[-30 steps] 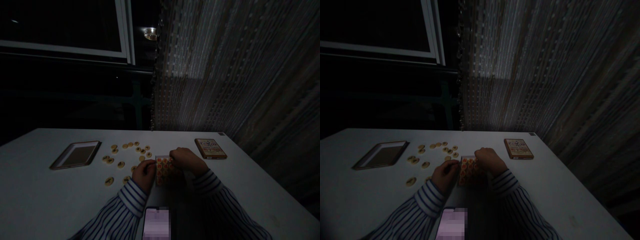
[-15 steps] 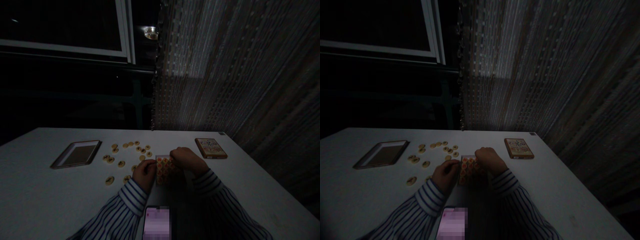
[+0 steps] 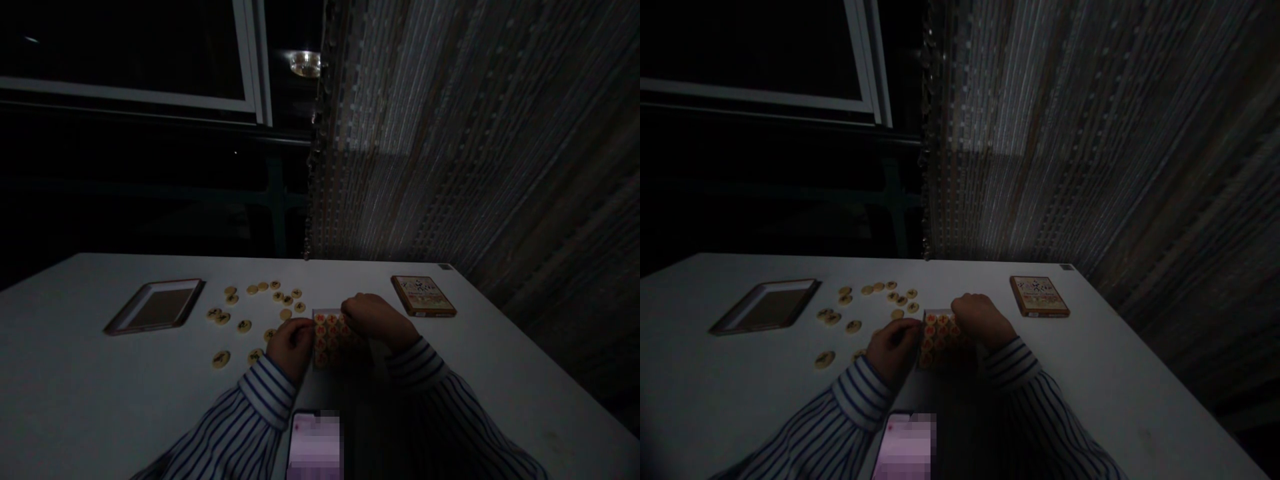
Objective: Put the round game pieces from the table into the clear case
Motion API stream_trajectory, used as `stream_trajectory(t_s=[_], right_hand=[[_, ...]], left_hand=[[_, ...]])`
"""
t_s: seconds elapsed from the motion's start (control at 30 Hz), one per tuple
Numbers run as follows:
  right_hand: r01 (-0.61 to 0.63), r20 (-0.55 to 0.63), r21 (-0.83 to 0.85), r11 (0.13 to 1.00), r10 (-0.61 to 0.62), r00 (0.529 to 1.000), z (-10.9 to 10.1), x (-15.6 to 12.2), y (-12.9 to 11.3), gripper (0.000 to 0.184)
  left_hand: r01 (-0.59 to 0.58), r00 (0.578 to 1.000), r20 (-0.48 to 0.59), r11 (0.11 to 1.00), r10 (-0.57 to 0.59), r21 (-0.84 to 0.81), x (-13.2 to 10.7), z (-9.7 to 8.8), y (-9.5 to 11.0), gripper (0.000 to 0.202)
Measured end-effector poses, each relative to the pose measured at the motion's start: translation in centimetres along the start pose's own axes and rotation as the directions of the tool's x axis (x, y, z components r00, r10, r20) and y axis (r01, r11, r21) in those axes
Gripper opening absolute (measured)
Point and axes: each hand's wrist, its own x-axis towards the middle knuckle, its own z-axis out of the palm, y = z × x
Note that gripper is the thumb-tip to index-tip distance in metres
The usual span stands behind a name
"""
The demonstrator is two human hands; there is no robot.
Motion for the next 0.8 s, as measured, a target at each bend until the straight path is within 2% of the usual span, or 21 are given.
stream_trajectory(t_s=[0.33, 0.8], right_hand=[[0.006, 0.015, -0.001, 1.0, -0.006, 1.0, -0.38, -0.18, -0.21, 0.024], [0.016, 0.03, 0.01, 1.0, -0.016, 0.999, -0.56, -0.18, -0.2, 0.024]], left_hand=[[-0.01, 1.0, -0.028, 1.0, 0.01, -0.018, 0.01, -0.1, 0.07, 0.018], [-0.004, 1.0, -0.007, 1.0, 0.004, -0.031, -0.05, -0.1, 0.11, 0.019]])
